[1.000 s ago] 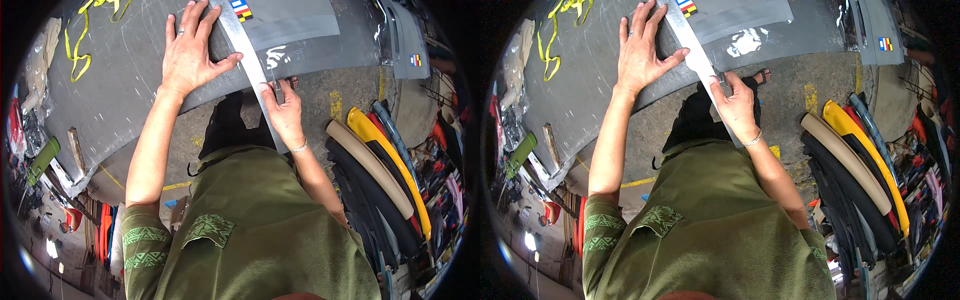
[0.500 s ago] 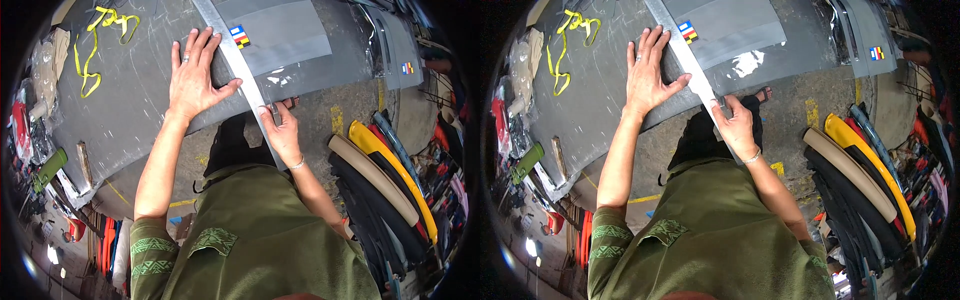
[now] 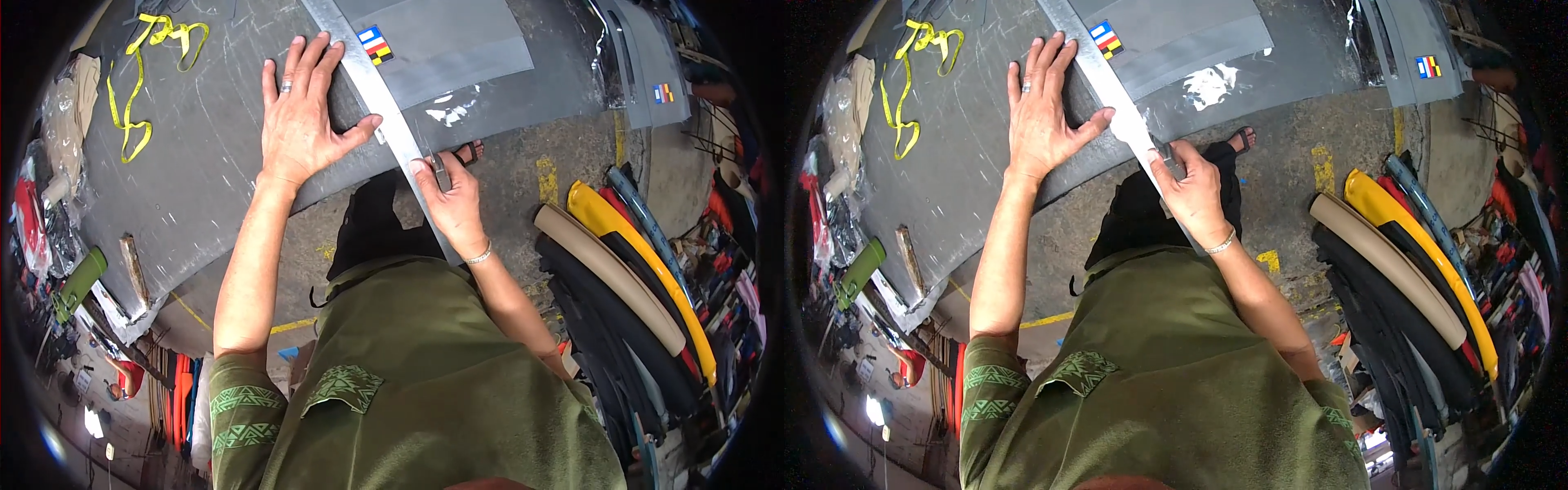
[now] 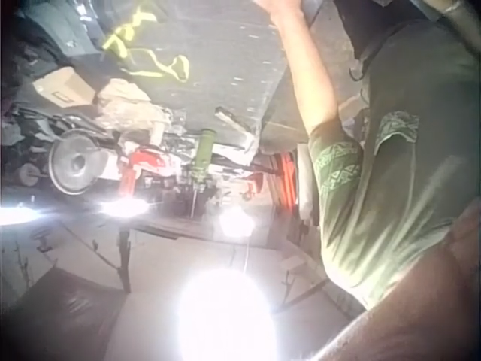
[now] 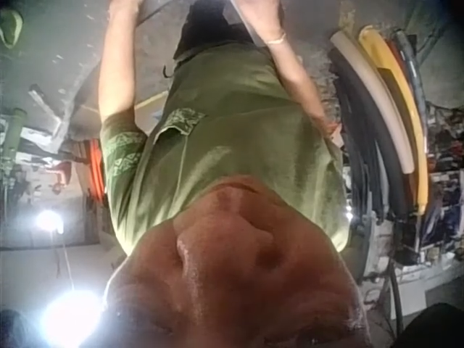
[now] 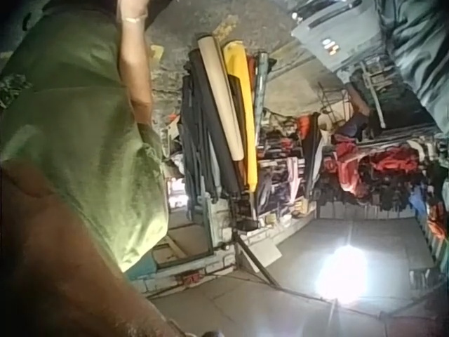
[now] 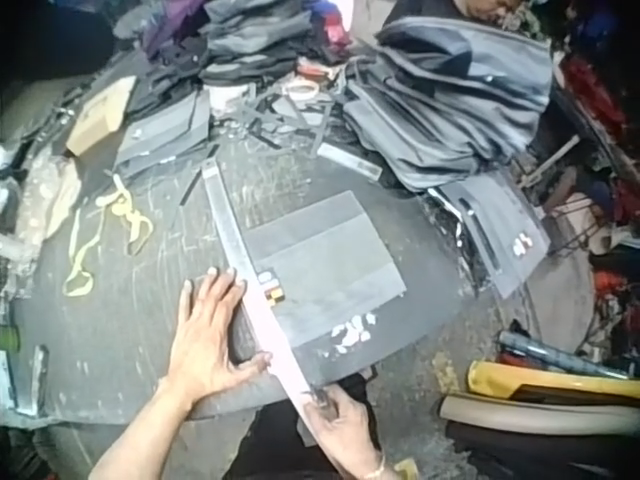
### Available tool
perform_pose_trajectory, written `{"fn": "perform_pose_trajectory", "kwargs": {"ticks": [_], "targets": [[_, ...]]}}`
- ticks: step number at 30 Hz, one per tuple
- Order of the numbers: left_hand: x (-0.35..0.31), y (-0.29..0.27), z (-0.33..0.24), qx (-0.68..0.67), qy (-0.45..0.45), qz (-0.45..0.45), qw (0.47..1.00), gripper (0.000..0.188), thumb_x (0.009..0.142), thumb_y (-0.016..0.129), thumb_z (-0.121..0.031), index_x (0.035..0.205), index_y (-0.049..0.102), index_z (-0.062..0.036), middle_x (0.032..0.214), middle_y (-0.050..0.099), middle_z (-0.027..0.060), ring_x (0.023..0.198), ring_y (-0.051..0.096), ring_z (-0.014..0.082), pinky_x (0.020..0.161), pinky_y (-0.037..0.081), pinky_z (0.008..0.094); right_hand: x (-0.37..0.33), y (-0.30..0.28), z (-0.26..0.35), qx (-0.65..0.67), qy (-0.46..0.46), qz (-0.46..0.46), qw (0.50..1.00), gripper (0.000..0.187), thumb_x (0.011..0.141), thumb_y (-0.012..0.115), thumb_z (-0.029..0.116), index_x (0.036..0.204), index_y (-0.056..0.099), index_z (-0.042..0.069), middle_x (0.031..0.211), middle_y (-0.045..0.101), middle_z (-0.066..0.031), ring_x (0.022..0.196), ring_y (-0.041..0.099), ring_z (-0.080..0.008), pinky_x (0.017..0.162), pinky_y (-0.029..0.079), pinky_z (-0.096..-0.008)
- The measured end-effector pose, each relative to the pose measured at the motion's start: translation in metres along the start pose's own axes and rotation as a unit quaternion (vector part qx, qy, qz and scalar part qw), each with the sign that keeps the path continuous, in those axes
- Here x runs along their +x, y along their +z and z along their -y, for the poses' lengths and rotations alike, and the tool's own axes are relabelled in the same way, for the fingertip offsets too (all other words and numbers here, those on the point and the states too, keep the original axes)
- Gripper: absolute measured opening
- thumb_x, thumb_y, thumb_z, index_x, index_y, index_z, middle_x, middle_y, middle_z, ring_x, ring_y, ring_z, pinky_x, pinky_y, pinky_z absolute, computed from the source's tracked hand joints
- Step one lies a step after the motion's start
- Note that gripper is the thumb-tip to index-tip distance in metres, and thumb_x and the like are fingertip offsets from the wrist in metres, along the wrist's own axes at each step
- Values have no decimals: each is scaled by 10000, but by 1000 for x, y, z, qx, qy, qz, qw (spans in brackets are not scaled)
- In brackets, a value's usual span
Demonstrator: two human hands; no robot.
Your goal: Cutting grey fabric sheets using a utility knife and a metal ruler.
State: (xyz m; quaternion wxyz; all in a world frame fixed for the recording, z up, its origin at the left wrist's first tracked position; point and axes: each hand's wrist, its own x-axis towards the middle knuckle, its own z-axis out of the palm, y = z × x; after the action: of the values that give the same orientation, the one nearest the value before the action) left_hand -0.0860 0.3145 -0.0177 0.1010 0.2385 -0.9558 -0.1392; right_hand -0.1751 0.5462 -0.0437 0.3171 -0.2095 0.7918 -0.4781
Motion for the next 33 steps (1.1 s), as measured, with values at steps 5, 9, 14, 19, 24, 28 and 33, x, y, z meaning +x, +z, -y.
{"fn": "perform_pose_trajectory", "kwargs": {"ticks": [5, 9, 14, 19, 24, 28, 33], "targets": [[-1, 1, 0, 3, 1, 0, 1000, 1017, 717, 778, -674, 1514, 455, -130, 1602, 407, 69, 1543, 281, 316, 1238, 154, 643, -1, -1, -1, -6, -2, 3, 1000, 346, 931, 774, 296, 979, 646, -23, 724, 600, -159, 604, 544, -230, 614, 478, -354], [-1, 3, 1, 3, 4, -5, 1000, 1022, 716, 773, -685, 1516, 454, -136, 1605, 404, 64, 1543, 280, 317, 1238, 154, 645, -1, -2, 6, 7, 10, 9, 1000, 346, 935, 770, 308, 969, 646, -14, 723, 602, -162, 604, 542, -238, 617, 478, -358], [-1, 3, 2, 9, 5, -4, 1000, 1019, 721, 761, -700, 1518, 454, -142, 1607, 403, 56, 1542, 282, 318, 1238, 156, 645, -1, -1, 3, 0, 11, 8, 1000, 335, 937, 768, 304, 967, 645, -6, 724, 603, -160, 608, 546, -239, 621, 481, -356], [0, 4, 1, 14, 3, -1, 1000, 1016, 722, 753, -705, 1519, 456, -148, 1613, 398, 48, 1539, 287, 320, 1239, 157, 642, -1, -1, -1, 4, 13, 9, 1000, 331, 935, 771, 295, 977, 645, -7, 728, 604, -158, 616, 546, -234, 628, 485, -351], [-1, 4, 1, 11, 0, -2, 1000, 1014, 719, 758, -697, 1520, 456, -153, 1615, 397, 45, 1538, 291, 320, 1238, 154, 642, -1, -1, 1, 7, 17, 11, 1000, 329, 933, 771, 289, 988, 647, -10, 738, 611, -158, 624, 552, -227, 635, 488, -349], [-1, 5, 2, 7, 5, -9, 1000, 1013, 717, 763, -689, 1521, 455, -157, 1615, 399, 42, 1537, 295, 321, 1238, 153, 642, -1, 0, 1, 11, 17, 10, 1000, 327, 934, 770, 287, 992, 649, -12, 743, 617, -162, 631, 564, -228, 641, 491, -349], [-1, 5, 1, 8, 6, -10, 1000, 1012, 716, 764, -686, 1521, 454, -158, 1613, 403, 42, 1536, 297, 322, 1236, 152, 644, -2, -1, 4, 10, 18, 9, 1000, 323, 937, 766, 282, 994, 650, -14, 753, 627, -165, 637, 576, -239, 648, 497, -355]]}}
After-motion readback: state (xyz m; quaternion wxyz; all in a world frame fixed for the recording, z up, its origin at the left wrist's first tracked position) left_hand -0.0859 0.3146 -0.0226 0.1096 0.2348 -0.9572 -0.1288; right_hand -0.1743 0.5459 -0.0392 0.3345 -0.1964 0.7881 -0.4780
